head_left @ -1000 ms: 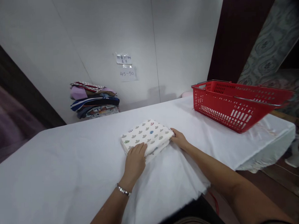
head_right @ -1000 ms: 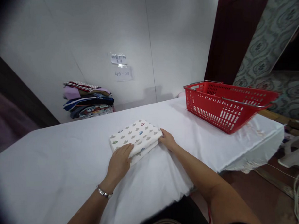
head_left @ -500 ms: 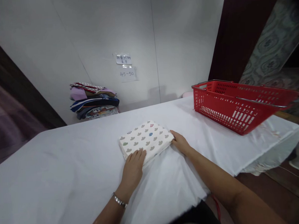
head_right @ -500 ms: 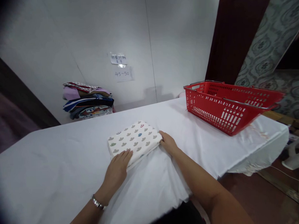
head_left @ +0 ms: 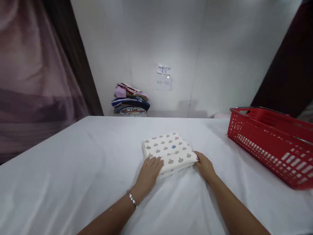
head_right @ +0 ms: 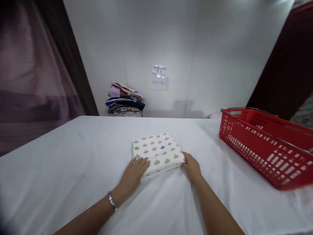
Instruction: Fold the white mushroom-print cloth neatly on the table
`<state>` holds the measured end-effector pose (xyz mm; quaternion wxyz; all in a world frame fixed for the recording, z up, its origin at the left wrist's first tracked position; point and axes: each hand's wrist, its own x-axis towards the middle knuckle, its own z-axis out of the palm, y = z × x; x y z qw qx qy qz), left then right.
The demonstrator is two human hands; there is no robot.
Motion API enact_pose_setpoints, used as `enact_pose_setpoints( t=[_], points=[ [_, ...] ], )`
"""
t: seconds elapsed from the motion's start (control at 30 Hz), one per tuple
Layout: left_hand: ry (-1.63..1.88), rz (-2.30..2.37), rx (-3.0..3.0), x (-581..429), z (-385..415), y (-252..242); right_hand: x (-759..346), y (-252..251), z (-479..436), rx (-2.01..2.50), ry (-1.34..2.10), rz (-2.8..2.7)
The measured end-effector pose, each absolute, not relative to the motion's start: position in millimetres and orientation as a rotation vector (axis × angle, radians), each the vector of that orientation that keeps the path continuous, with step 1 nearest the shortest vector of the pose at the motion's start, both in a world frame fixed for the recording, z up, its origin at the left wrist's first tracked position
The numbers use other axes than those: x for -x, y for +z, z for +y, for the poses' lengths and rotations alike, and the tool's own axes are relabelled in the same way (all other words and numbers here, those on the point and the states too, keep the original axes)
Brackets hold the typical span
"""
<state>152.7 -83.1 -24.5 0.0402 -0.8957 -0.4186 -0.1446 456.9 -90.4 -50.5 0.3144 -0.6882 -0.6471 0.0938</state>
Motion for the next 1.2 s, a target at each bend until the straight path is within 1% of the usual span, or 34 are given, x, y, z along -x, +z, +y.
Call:
enact_pose_setpoints(
  t=[0.27, 0.43, 0.53, 0.67, 0.77, 0.97, 1.07, 1.13, 1.2],
  points=[
    [-0.396, -1.319, 2.774, -155.7, -94.0, -26.0, -461.7, -55.0, -92.9, 1.768, 0.301, -1.712],
    [-0.531, -1.293, 2.784, -156.2, -100.1, -23.1, -465.4, -59.5, -90.3, 1.805, 0.266, -1.747],
    [-0.613, -1.309, 2.789, -157.0, -103.1, -23.2, -465.7, -61.1, -88.6, 1.801, 0.158, -1.786],
    [-0.593, -1.34, 2.798, -157.1, -106.6, -21.2, -463.1, -61.6, -89.0, 1.595, -0.006, -1.953],
    [-0.578, -1.353, 2.834, -156.1, -111.4, -14.8, -462.9, -65.7, -89.4, 1.519, -0.022, -2.009],
    [-0.678, -1.373, 2.993, -144.4, -111.5, -3.3, -464.8, -74.3, -86.2, 1.562, -0.087, -2.015],
    [-0.881, -1.631, 2.982, -133.4, -90.1, 0.9, -457.8, -68.9, -87.6, 1.588, -0.279, -2.052],
    [-1.106, -2.005, 2.762, -126.1, -65.6, 4.4, -449.0, -63.3, -90.3, 1.596, -0.434, -2.079],
    [-1.16, -2.232, 2.592, -120.7, -35.7, 7.6, -438.5, -58.4, -93.4, 1.56, -0.536, -2.125]
  ],
)
